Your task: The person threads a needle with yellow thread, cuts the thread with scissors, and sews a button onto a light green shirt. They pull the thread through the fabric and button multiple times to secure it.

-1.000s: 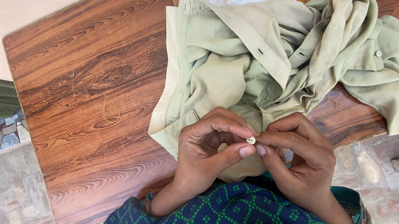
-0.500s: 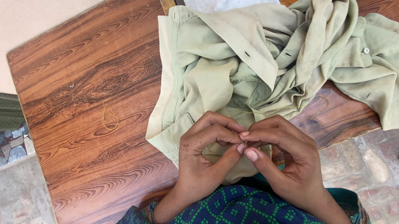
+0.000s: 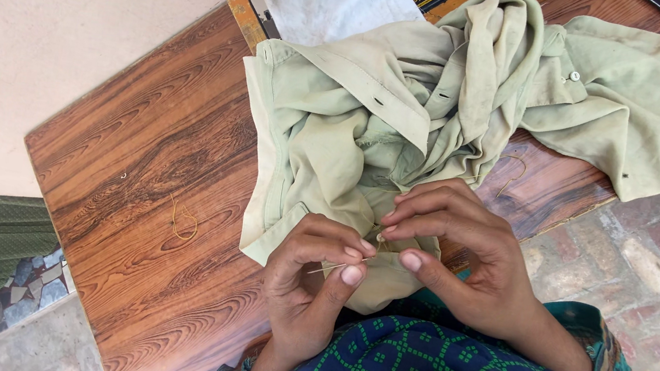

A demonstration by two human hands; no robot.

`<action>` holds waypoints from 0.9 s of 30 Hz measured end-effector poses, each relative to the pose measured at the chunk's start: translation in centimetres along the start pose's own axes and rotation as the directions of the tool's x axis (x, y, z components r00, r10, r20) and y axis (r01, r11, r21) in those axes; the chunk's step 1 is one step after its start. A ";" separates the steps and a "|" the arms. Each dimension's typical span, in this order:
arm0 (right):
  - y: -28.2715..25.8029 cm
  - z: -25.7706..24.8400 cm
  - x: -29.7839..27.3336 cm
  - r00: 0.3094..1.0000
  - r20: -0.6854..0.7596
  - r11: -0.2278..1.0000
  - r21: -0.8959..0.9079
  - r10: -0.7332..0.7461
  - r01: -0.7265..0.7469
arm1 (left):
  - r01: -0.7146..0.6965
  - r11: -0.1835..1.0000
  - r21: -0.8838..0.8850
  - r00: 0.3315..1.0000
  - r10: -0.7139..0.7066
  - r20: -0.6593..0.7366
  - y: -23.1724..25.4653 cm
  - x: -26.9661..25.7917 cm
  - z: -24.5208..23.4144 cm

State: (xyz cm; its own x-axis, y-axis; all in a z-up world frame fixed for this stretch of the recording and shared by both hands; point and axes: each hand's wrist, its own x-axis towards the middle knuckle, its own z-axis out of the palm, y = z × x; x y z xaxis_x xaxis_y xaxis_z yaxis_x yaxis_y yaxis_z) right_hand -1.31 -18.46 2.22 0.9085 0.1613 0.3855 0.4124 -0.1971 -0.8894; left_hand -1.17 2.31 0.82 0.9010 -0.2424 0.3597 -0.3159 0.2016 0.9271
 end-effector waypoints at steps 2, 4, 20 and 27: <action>0.2 0.2 -0.2 1.000 0.013 0.999 0.043 0.002 -0.003 | 0.009 1.000 0.010 1.000 -0.009 0.016 0.0 0.1 0.4; 0.3 0.6 -0.3 0.999 0.030 0.996 0.091 0.013 -0.015 | -0.010 0.998 0.069 0.998 0.005 0.066 0.1 0.3 0.6; 0.5 0.9 0.3 0.964 0.243 0.986 0.151 -0.110 0.074 | 0.000 0.929 -0.369 1.000 -0.011 -0.026 4.1 0.8 -1.1; 1.2 1.7 0.1 0.954 0.253 0.986 -0.011 -0.160 0.168 | -0.224 0.820 -0.526 0.975 0.188 -0.122 4.4 1.4 -4.5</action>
State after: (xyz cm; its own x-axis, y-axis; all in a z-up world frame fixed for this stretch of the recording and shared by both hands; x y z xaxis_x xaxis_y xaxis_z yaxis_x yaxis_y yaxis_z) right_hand -0.81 -17.06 0.76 0.7837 0.4305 0.4477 0.5600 -0.1778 -0.8092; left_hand 0.06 7.12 4.93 0.8547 -0.0828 0.5125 -0.3048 0.7191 0.6245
